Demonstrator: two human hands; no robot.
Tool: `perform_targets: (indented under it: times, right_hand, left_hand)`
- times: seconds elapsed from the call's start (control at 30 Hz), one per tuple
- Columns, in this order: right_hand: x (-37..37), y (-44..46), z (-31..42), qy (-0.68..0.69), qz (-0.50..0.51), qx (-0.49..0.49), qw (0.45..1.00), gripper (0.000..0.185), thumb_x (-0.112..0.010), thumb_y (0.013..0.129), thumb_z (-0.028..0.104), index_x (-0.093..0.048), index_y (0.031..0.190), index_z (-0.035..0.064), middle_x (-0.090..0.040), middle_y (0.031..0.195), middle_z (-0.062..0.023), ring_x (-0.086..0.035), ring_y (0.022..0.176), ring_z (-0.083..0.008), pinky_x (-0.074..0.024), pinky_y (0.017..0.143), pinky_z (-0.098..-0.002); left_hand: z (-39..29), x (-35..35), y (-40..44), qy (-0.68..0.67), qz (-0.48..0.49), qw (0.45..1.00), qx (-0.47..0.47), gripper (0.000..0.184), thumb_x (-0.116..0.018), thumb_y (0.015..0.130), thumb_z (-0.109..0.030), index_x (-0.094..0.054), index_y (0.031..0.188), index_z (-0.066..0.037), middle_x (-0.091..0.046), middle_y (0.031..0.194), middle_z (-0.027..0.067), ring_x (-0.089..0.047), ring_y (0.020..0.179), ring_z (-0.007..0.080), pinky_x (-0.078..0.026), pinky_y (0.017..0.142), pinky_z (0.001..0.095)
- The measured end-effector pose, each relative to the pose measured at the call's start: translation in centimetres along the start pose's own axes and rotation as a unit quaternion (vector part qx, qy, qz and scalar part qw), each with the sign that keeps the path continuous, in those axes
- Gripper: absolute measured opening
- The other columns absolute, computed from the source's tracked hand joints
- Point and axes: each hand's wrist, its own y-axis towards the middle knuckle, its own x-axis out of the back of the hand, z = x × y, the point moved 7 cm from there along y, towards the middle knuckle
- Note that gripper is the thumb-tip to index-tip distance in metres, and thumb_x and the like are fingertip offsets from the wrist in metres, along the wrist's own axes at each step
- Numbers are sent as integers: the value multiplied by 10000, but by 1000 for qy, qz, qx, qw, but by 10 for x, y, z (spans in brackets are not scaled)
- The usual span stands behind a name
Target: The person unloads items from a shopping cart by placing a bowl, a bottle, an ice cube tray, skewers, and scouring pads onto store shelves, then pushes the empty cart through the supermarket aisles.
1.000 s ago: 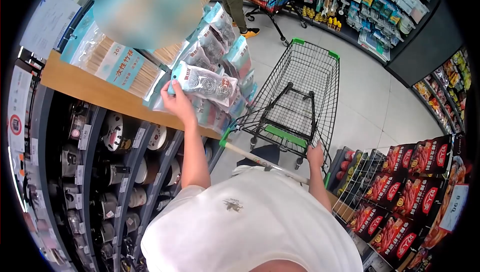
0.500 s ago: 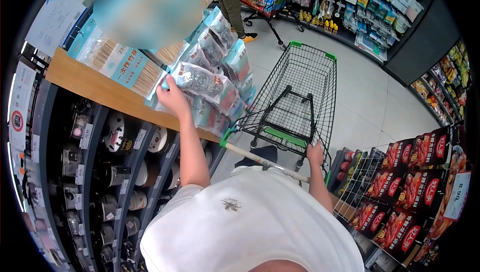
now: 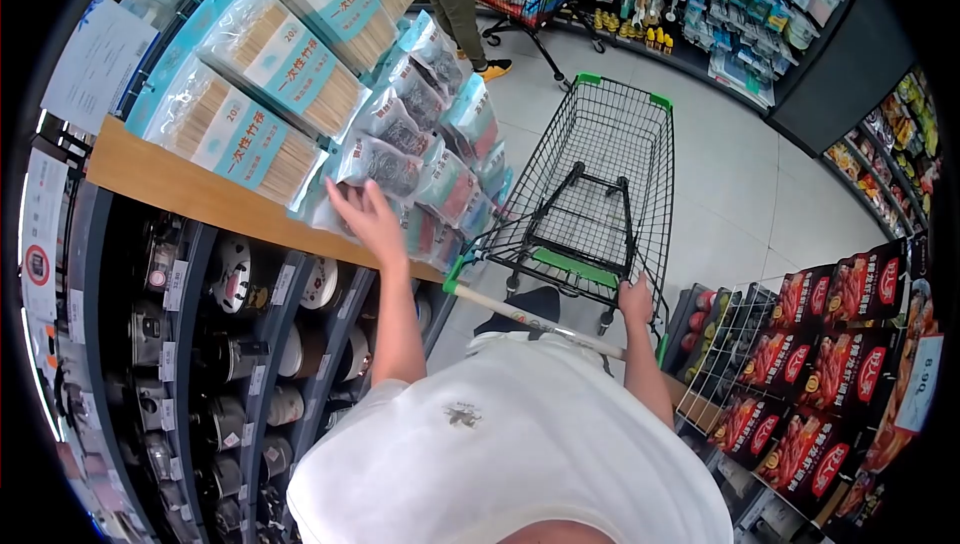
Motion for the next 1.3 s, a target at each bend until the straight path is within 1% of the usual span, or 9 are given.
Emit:
perform_targets:
  times: [0.13,0.53,0.63,0.73,0.8,0.87,0.93,1.13,1.3]
  right_hand:
    - [6,-4,5,-6,12,-17,1000,549,-595,912,355,-454,1393,131,-691,1108,-217,-664,1027,-412,-517,881,-516]
    - [4,1,-1,11,31,-32,999,570,-562,872,376,-515,1395,154,-663,1204,-224,-636,1116,-397,-493,940,-525]
    - [-5,8,-8,10,19,-32,999,535,-560,868,366,-562,1353,140,-670,1188,-216,-639,1105,-397,-496,935,-525]
    - [4,3,-2,-15,13,-28,999,490,-559,898,359,-576,1319,108,-690,1125,-215,-664,1050,-384,-514,911,-490]
    - [4,5,-3,-14,12,-31,999,455,-574,901,364,-616,1274,107,-700,1092,-214,-673,1022,-390,-525,890,-500]
    - [-2,9,-9,-9,6,-27,1000,454,-576,899,355,-615,1274,103,-705,1073,-215,-683,996,-391,-533,878,-502]
    - [3,7,-7,-13,-9,-24,1000,447,-569,890,334,-621,1266,98,-713,1037,-217,-695,955,-392,-545,860,-500]
    - [10,13,-11,-4,-11,-18,1000,374,-550,865,316,-649,1124,65,-711,959,-222,-691,912,-400,-544,819,-510]
    - [16,23,-12,-11,-5,-14,1000,341,-515,894,278,-643,1118,55,-709,949,-219,-691,887,-396,-544,803,-519]
  left_hand:
    - [-4,-10,-50,100,72,991,-48,688,-567,980,-118,-194,1545,5,-13,1631,250,-133,1508,387,-253,1182,455]
    - [21,-35,-47,-51,123,990,38,696,-507,995,-48,-120,1574,-40,-126,1639,175,-336,1442,338,-340,1137,446]
    - [66,-61,-88,-31,215,972,87,615,-535,996,-142,-265,1532,-6,-273,1586,218,-351,1431,364,-328,1139,419]
    - [87,-91,-137,151,360,919,-66,597,-553,1002,-228,-328,1498,18,-425,1482,259,-387,1398,382,-332,1128,411]
    - [139,-103,-182,171,464,868,53,637,-575,986,-340,-375,1470,22,-412,1472,286,-371,1392,419,-303,1144,436]
    - [175,-107,-221,188,541,808,141,664,-576,976,-399,-371,1481,-21,-537,1341,298,-543,1223,418,-405,1044,464]
    - [150,-117,-227,323,603,729,20,644,-575,975,-366,-361,1484,-35,-607,1250,278,-597,1124,429,-451,978,471]
    - [156,-138,-201,165,480,861,23,398,-570,974,-208,-569,1321,-14,-636,1210,248,-602,1123,404,-473,962,428]
    - [185,-169,-176,219,488,844,37,416,-580,958,-195,-556,1325,-1,-619,1243,247,-584,1142,421,-465,978,450]
